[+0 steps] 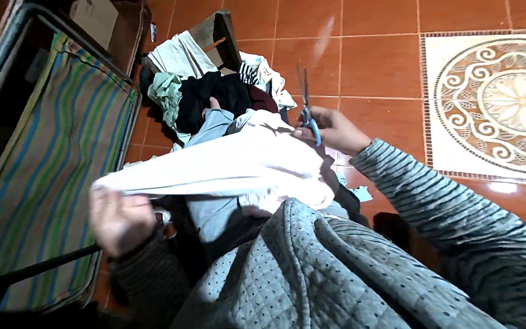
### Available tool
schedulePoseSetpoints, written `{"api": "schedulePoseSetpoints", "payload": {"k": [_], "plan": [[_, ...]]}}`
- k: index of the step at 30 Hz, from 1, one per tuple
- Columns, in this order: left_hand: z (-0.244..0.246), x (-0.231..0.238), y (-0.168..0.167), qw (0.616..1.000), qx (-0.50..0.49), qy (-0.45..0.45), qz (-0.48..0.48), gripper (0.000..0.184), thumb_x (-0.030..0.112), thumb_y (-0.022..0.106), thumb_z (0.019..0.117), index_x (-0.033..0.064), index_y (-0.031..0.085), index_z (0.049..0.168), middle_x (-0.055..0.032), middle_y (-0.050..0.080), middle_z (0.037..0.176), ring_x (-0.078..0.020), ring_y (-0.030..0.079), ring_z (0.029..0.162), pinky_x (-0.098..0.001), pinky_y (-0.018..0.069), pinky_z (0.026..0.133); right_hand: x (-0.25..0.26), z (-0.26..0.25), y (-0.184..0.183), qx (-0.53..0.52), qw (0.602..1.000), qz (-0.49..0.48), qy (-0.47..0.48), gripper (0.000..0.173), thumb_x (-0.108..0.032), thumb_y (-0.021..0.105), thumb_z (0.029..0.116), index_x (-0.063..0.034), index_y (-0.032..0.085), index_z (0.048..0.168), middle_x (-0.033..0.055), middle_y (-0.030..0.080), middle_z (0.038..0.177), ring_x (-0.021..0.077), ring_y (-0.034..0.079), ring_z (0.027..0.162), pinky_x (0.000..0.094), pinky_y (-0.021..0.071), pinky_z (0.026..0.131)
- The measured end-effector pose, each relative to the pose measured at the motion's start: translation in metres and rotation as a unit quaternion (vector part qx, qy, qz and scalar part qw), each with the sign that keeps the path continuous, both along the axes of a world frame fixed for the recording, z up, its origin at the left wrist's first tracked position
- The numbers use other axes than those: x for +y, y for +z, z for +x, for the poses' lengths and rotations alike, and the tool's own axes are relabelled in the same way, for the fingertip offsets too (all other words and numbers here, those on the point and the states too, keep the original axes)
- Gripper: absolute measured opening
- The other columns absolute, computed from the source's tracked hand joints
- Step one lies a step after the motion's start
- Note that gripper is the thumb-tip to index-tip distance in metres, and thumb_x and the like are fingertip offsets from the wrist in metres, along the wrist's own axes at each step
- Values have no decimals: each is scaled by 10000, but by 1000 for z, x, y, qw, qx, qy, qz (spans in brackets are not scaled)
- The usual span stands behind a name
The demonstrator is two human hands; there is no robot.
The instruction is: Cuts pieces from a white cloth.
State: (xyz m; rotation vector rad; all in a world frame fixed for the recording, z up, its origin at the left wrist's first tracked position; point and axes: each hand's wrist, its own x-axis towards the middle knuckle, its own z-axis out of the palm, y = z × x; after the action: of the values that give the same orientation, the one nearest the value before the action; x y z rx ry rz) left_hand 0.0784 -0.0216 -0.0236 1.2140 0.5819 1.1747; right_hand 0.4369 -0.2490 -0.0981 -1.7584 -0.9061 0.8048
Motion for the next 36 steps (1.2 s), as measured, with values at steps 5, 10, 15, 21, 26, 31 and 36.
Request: {"api": "schedulePoseSetpoints", "payload": {"k": [5,10,15,21,26,31,36], "plan": [[-36,16,40,993,-109,-22,-27,496,220,96,1119,70,564,1190,-97,737,1087,-204,726,1044,-369,622,886,-5,12,-15,66,997,23,-34,244,-133,711,896,-38,628,1106,25,670,947,70,617,783,284,541,718],[-37,17,41,985,-73,104,-119,492,243,118,1135,65,568,1047,-45,738,892,-136,739,884,-293,622,801,-3,-17,-16,-68,994,58,-62,353,-214,784,858,14,628,1078,121,671,937,182,643,798,388,547,715],[-26,35,51,974,-60,160,-151,361,204,185,1131,91,526,1088,-26,690,947,-116,700,955,-311,585,891,-11,-73,-7,-201,977,72,-4,428,-248,861,746,-13,663,1044,134,667,994,248,663,860,456,580,748],[-59,118,51,962,-149,181,-139,199,103,311,1095,50,501,1126,-68,633,996,-127,650,953,-276,542,916,-36,-52,-42,-108,993,-12,-36,522,-227,842,793,33,631,1195,194,666,1141,302,675,1010,508,567,876],[-26,114,29,954,-20,226,-197,131,172,338,1081,189,431,990,54,517,825,-22,550,726,-169,503,725,-64,-17,-60,-8,1000,16,-2,534,-175,857,775,2,592,1204,116,695,1110,187,684,993,399,577,882],[45,-11,-41,954,295,24,-50,597,118,539,1021,67,280,1557,-89,482,1474,-149,581,1215,-345,527,980,-49,-26,-62,-33,998,-8,-45,297,41,772,781,46,623,1038,157,672,904,232,659,796,447,562,754],[73,-108,-66,827,463,-226,224,742,20,753,804,-131,410,1444,-347,416,1500,-446,491,1352,-524,456,1089,9,3,-29,60,997,-3,-43,171,3,676,895,31,591,1041,78,629,846,119,600,707,335,538,673]]}}
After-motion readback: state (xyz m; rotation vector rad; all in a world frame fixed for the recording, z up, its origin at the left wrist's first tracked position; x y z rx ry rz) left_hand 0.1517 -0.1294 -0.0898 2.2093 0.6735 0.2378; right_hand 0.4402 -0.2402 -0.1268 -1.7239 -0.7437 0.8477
